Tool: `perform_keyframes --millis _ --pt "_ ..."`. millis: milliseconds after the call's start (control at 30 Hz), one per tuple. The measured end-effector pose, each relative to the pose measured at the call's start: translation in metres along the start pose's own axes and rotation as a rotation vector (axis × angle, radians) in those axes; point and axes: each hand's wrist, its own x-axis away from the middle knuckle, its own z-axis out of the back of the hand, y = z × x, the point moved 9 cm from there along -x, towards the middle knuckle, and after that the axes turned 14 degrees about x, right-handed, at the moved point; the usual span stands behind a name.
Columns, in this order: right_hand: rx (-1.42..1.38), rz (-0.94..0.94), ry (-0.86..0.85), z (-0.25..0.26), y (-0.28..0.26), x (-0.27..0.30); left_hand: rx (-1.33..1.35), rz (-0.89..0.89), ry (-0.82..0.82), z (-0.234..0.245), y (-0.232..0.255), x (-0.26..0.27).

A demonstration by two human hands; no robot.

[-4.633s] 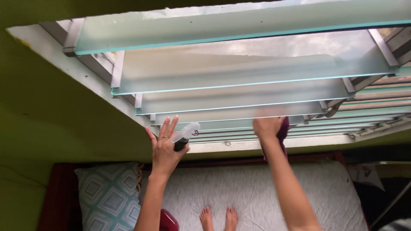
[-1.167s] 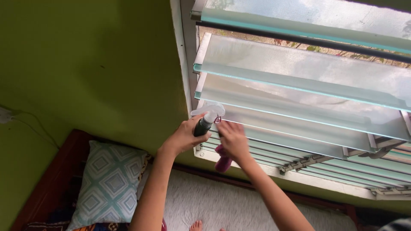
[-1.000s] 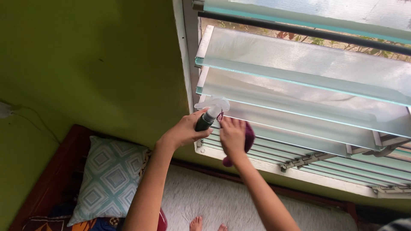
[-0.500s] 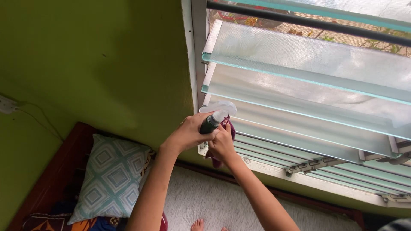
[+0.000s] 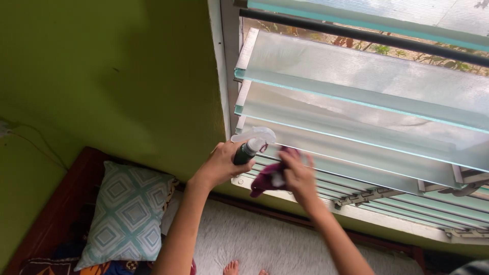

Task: Cleaning window slats using a spray bottle and a cloth while standing on a bed.

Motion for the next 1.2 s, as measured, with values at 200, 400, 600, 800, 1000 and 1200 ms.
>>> perform_keyframes --millis 200,400,600,800,1000,1200 --pt "0.646 -0.269 0.091 0.049 0.168 0.073 0.002 -0.047 0.022 0.003 0.006 0.0" --pt "-0.711 -0.379 0.788 -0.11 0.123 0.031 0.013 0.011 0.005 0.004 0.004 -0.003" --pt "0.016 0.226 -0.013 -0.071 -0.059 -0.072 0.093 -0.08 0.046 0.009 0.015 -0.003" --pt "0.582 -0.024 -0.065 -0.049 -0.009 -0.072 0.068 -0.032 0.067 0.007 0.005 -0.003" --pt "0.057 -0.181 -0.169 -0.124 0.025 -0.085 -0.047 -0.062 0.108 0.0 0.001 0.001" --pt "0.35 0.153 -0.18 -0.072 0.045 -0.061 -0.009 0.087 0.1 -0.001 -0.005 0.001"
